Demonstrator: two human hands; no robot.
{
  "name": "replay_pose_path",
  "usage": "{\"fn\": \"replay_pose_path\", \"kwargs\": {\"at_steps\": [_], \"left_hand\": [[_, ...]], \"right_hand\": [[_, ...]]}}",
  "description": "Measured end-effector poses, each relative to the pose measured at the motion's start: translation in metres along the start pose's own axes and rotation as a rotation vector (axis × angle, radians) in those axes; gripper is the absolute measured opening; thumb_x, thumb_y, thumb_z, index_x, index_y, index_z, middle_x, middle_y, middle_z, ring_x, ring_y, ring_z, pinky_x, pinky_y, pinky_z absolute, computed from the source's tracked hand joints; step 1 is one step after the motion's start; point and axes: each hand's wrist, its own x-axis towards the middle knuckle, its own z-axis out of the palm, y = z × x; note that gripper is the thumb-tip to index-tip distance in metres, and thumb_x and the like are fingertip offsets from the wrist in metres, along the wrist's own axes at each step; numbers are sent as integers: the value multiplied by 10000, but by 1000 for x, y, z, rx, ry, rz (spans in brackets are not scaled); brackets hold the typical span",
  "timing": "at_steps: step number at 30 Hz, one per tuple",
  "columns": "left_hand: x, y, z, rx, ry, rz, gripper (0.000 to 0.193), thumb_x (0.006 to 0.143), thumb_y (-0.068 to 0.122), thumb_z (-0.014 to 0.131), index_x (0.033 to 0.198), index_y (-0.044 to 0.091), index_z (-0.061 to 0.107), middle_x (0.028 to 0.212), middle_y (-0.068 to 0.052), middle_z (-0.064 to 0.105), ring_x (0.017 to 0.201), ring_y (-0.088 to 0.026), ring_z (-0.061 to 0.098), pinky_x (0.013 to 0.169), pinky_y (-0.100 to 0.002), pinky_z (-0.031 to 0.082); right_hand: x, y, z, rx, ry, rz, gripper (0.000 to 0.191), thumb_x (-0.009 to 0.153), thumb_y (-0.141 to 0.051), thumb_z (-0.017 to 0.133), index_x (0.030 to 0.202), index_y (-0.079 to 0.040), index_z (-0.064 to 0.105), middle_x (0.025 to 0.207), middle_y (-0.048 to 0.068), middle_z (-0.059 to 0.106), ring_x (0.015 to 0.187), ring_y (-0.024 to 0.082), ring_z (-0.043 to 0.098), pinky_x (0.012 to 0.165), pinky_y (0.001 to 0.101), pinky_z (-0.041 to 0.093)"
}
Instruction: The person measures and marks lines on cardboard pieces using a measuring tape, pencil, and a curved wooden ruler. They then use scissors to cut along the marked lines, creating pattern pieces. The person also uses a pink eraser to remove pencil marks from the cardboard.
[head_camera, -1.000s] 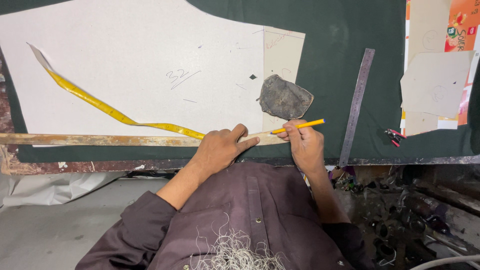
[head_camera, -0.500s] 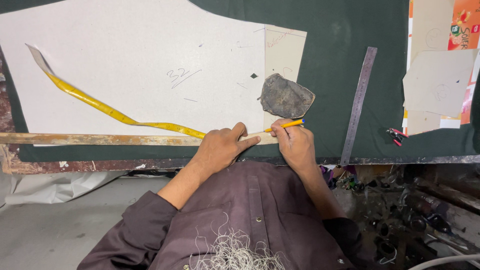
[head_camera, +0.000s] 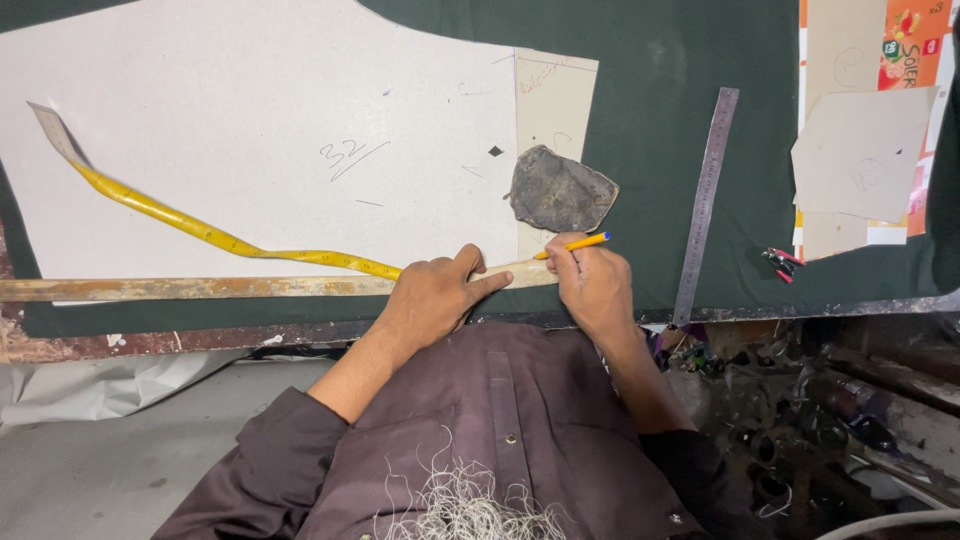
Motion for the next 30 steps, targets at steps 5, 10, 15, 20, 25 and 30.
{"fn": "replay_pose_path", "kwargs": {"at_steps": [5,10,15,20,25,30], "left_hand": [[0,1,0,-12,-10,-5,434,878,117,623,1268,268,739,1010,-37,599,698,-202,637,578,-375,523],[0,0,0,-18,-6,-5,430,879,110,625,1263,266,740,1013,-34,606,692,-202,634,576,-375,521],[0,0,0,-19,5,6,431,873,118,631,1262,266,740,1007,-35,602,706,-203,638,587,-375,524],[0,1,0,-23,0,-4,420,891,129,628,1271,273,737,999,-35,601,700,-203,638,590,-376,527],[0,1,0,-15,-1,-4,421,886,133,627,1267,272,740,997,-37,602,700,-211,639,583,-383,523],[0,1,0,-26,3,-7,417,891,130,621,1263,274,742,997,-38,601,704,-208,639,590,-380,524]], "right_hand": [[1,7,-7,-13,51,4,149,1020,-127,642,986,0,713,814,108,750,752,214,758,685,321,578],[3,18,-18,-10,86,34,157,1035,-129,639,999,11,700,849,116,748,763,208,763,690,317,586],[1,18,-14,-6,93,32,160,1035,-132,639,1008,15,696,840,117,744,765,204,758,687,317,581],[-2,11,-6,20,70,30,150,1027,-133,630,1013,-1,701,811,99,738,751,205,756,685,319,581],[-10,1,13,-27,33,-56,140,1003,-146,642,975,-42,731,809,68,758,739,214,756,671,328,571],[-7,5,3,-25,45,-24,140,1007,-144,645,977,-34,727,814,71,762,747,209,762,675,326,578]]}}
